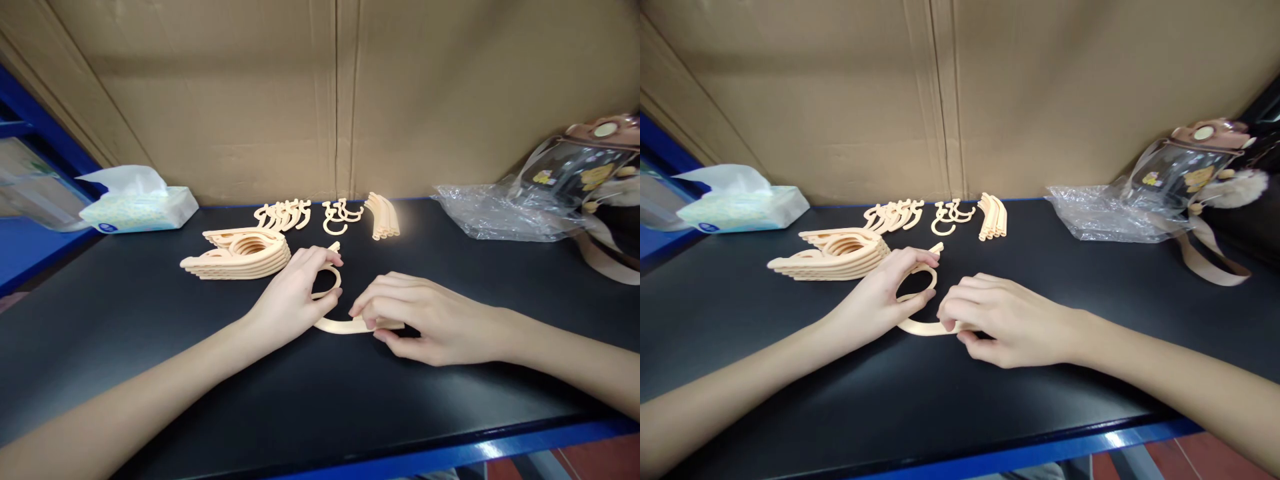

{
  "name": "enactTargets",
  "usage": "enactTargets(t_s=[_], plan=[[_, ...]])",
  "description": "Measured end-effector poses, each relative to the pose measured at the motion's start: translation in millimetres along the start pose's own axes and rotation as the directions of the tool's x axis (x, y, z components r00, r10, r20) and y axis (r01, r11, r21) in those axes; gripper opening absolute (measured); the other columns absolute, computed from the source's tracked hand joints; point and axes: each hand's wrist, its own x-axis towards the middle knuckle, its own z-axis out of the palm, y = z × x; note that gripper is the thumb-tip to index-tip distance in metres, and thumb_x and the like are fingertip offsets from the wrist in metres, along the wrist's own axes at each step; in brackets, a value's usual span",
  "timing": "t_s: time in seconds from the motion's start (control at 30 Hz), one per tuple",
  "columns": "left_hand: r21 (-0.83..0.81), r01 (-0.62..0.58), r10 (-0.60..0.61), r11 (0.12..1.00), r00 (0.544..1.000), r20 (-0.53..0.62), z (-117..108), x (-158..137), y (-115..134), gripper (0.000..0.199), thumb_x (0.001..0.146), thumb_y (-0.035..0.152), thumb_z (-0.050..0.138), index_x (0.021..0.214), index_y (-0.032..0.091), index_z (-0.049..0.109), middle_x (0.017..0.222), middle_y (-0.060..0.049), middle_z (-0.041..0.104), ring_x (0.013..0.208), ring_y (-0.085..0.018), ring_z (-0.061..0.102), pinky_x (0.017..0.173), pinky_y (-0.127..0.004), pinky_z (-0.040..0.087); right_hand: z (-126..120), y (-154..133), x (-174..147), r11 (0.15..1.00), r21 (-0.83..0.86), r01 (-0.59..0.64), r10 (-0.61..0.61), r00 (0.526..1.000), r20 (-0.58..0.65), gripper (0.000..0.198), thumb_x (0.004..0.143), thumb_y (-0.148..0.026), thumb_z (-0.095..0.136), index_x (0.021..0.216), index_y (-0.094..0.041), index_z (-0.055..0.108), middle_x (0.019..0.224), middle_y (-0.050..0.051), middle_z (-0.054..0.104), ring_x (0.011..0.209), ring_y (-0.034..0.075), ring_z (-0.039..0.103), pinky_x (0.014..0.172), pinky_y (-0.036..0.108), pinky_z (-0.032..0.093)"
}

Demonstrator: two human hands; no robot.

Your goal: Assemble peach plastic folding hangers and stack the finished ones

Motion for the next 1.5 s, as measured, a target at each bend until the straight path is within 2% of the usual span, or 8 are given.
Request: enactTargets(t_s=[0.27,0.4,0.5,0.67,0.9,1.17,1.33,1.5], plan=[[-0.058,-0.028,0.033,0.998,0.997,0.076,-2.1,-0.6,2.3,0.022,0.091,0.03,0.052,0.111,0.021,0.052,0.11,-0.003,0.058,0.106,-0.019,0.053,0.093,-0.034,0.044,-3.3,19.3,-2.6,0.992,-0.125,-0.032,0.024,0.997,-0.067,0.027,0.081,0.001,0.043,0.095,-0.018,0.054,0.1,0.005,0.062,0.1,0.017,0.051,0.089,0.034,0.039],[-0.089,-0.074,0.081,0.993,0.994,0.079,-3.0,-1.5,1.6,0.031,0.091,0.007,0.033,0.114,0.021,0.05,0.116,-0.002,0.057,0.109,-0.016,0.052,0.098,-0.032,0.042,-3.9,35.5,-3.4,0.968,-0.225,-0.113,0.077,0.983,-0.164,0.027,0.084,0.001,0.04,0.096,-0.017,0.056,0.098,0.005,0.062,0.091,0.017,0.053,0.083,0.033,0.042],[0.009,-0.087,0.087,0.996,0.995,0.058,-1.6,-1.2,-2.1,0.044,0.083,-0.002,0.032,0.117,0.02,0.05,0.121,-0.003,0.056,0.114,-0.017,0.05,0.102,-0.035,0.04,-4.4,37.7,-4.0,0.938,-0.298,-0.179,0.11,0.966,-0.234,0.017,0.088,-0.011,0.045,0.094,-0.017,0.06,0.091,0.004,0.063,0.085,0.017,0.056,0.078,0.032,0.044],[0.186,-0.136,0.123,0.973,0.989,0.081,-2.9,-0.3,-2.4,0.034,0.09,0.009,0.038,0.119,0.02,0.054,0.123,-0.006,0.057,0.111,-0.021,0.053,0.098,-0.04,0.043,-4.5,28.2,-6.1,0.902,-0.372,-0.218,0.139,0.963,-0.23,0.02,0.092,-0.027,0.048,0.093,-0.018,0.066,0.095,0.004,0.064,0.084,0.017,0.062,0.074,0.031,0.048],[0.275,-0.29,0.247,0.917,0.952,0.181,-14.8,-0.7,7.7,0.029,0.089,0.013,0.043,0.112,0.02,0.059,0.119,-0.008,0.057,0.12,-0.025,0.046,0.099,-0.042,0.042,-5.5,24.7,-6.5,0.96,-0.218,-0.178,0.149,0.978,-0.144,0.027,0.095,-0.028,0.043,0.107,-0.018,0.065,0.111,0.008,0.062,0.098,0.019,0.06,0.086,0.034,0.05],[0.076,-0.297,0.273,0.952,0.934,0.23,-17.2,-3.5,14.6,0.014,0.085,0.023,0.058,0.098,0.022,0.061,0.128,-0.007,0.052,0.127,-0.024,0.039,0.104,-0.039,0.037,-7.2,21.5,-3.4,0.98,0.106,-0.167,0.178,0.978,-0.109,0.024,0.093,-0.021,0.046,0.113,-0.019,0.059,0.113,0.007,0.06,0.098,0.017,0.059,0.088,0.033,0.048],[-0.032,-0.171,0.174,0.985,0.961,0.216,-9.2,-3.5,12.0,0.045,0.079,0.042,0.068,0.116,0.023,0.051,0.134,-0.01,0.047,0.122,-0.025,0.046,0.099,-0.04,0.041,-3.1,21.1,-2.2,0.937,0.312,-0.156,0.195,0.976,-0.1,0.02,0.089,-0.014,0.049,0.108,-0.019,0.054,0.115,0.007,0.053,0.104,0.016,0.054,0.092,0.035,0.046],[0.07,-0.155,0.137,0.985,0.966,0.22,-8.2,-2.4,10.7,0.064,0.075,0.053,0.069,0.126,0.022,0.044,0.12,-0.008,0.058,0.106,-0.026,0.055,0.089,-0.039,0.043,0.8,26.2,-0.2,0.788,0.584,-0.197,0.334,0.933,-0.136,0.011,0.091,-0.025,0.05,0.1,-0.019,0.052,0.105,0.004,0.053,0.099,0.015,0.057,0.088,0.033,0.049]])
